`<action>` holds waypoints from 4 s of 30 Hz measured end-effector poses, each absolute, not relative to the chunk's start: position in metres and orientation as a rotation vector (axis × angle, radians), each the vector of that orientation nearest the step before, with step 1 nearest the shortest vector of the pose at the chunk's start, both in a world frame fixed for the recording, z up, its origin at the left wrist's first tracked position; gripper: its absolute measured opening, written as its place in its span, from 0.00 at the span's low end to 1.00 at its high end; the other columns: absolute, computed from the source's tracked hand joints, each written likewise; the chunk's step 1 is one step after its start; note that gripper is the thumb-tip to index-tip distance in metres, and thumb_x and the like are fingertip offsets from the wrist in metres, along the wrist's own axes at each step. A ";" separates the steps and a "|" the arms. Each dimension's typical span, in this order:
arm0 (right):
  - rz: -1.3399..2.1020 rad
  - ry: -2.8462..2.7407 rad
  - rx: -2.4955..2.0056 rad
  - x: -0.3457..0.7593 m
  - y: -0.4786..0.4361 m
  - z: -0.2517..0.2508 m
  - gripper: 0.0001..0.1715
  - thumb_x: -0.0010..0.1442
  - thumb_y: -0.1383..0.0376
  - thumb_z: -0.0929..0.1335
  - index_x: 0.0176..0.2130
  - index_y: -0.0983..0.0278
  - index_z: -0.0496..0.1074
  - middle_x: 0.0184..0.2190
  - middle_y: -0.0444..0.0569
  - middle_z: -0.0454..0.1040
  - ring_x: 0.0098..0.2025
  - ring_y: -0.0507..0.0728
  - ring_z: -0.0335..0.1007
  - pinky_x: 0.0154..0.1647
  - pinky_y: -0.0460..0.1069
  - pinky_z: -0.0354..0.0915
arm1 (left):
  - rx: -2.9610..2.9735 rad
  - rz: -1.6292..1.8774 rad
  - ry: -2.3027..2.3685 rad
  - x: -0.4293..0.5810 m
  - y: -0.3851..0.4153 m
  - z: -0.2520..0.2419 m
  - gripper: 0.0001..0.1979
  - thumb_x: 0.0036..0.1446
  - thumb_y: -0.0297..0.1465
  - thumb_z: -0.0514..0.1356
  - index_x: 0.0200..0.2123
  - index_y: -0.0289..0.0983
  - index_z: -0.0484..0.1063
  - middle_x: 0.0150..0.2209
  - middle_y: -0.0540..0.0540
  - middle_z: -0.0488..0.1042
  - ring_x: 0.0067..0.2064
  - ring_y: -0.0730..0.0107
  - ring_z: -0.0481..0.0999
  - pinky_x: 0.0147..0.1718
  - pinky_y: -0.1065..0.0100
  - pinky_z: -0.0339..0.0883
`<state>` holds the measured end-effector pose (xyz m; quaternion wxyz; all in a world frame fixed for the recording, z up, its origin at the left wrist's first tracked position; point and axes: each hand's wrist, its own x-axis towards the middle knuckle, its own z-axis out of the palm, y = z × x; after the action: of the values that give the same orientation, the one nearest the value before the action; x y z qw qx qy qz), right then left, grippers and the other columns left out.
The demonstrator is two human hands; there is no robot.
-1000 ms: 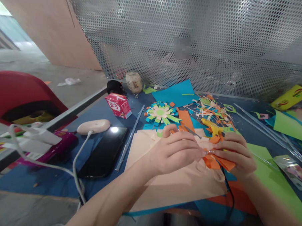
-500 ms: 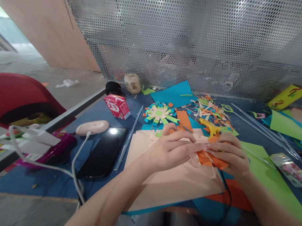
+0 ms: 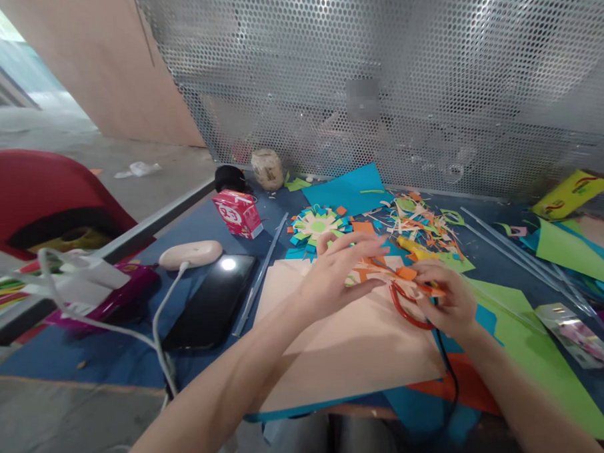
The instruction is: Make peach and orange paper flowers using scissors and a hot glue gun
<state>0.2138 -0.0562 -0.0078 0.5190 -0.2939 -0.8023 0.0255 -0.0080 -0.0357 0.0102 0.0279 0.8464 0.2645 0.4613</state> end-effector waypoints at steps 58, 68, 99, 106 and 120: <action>1.032 -1.425 -1.212 0.206 -0.038 -0.022 0.13 0.47 0.60 0.70 0.33 0.62 0.66 0.26 0.42 0.72 0.28 0.52 0.70 0.31 0.48 0.66 | 1.553 1.108 1.011 0.008 -0.014 -0.011 0.17 0.39 0.38 0.68 0.32 0.35 0.72 0.30 0.47 0.74 0.28 0.75 0.72 0.28 0.71 0.63; -0.793 -2.099 -0.443 0.224 -0.055 -0.006 0.08 0.58 0.72 0.64 0.35 0.59 0.68 0.39 0.45 0.79 0.42 0.55 0.67 0.47 0.52 0.61 | 1.366 1.542 1.161 -0.003 -0.005 -0.011 0.20 0.52 0.48 0.55 0.23 0.36 0.69 0.24 0.48 0.71 0.32 0.70 0.71 0.35 0.69 0.62; -0.853 -2.258 -0.515 0.224 -0.042 -0.015 0.07 0.58 0.71 0.64 0.37 0.61 0.68 0.43 0.51 0.77 0.45 0.54 0.70 0.45 0.53 0.65 | 0.949 1.005 0.813 0.007 -0.020 -0.001 0.27 0.42 0.31 0.67 0.47 0.36 0.64 0.30 0.47 0.77 0.30 0.70 0.77 0.32 0.70 0.66; 0.292 -1.370 -0.996 0.233 -0.030 -0.008 0.10 0.53 0.61 0.69 0.36 0.60 0.67 0.30 0.45 0.74 0.30 0.52 0.72 0.30 0.47 0.68 | 1.306 1.322 0.982 0.000 -0.001 -0.010 0.14 0.49 0.42 0.61 0.28 0.36 0.69 0.18 0.53 0.67 0.23 0.76 0.67 0.26 0.72 0.60; 1.240 -1.337 -0.963 0.232 -0.017 -0.017 0.16 0.40 0.62 0.75 0.32 0.62 0.73 0.25 0.41 0.76 0.26 0.51 0.71 0.31 0.47 0.68 | 1.501 0.808 0.876 0.002 -0.002 -0.019 0.19 0.37 0.41 0.69 0.32 0.35 0.76 0.32 0.44 0.79 0.32 0.69 0.76 0.31 0.71 0.66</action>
<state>0.2319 -0.0167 -0.0175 0.5139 -0.4007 -0.5561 0.5158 0.0023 -0.0021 -0.0192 0.5751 0.6408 0.3738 0.3448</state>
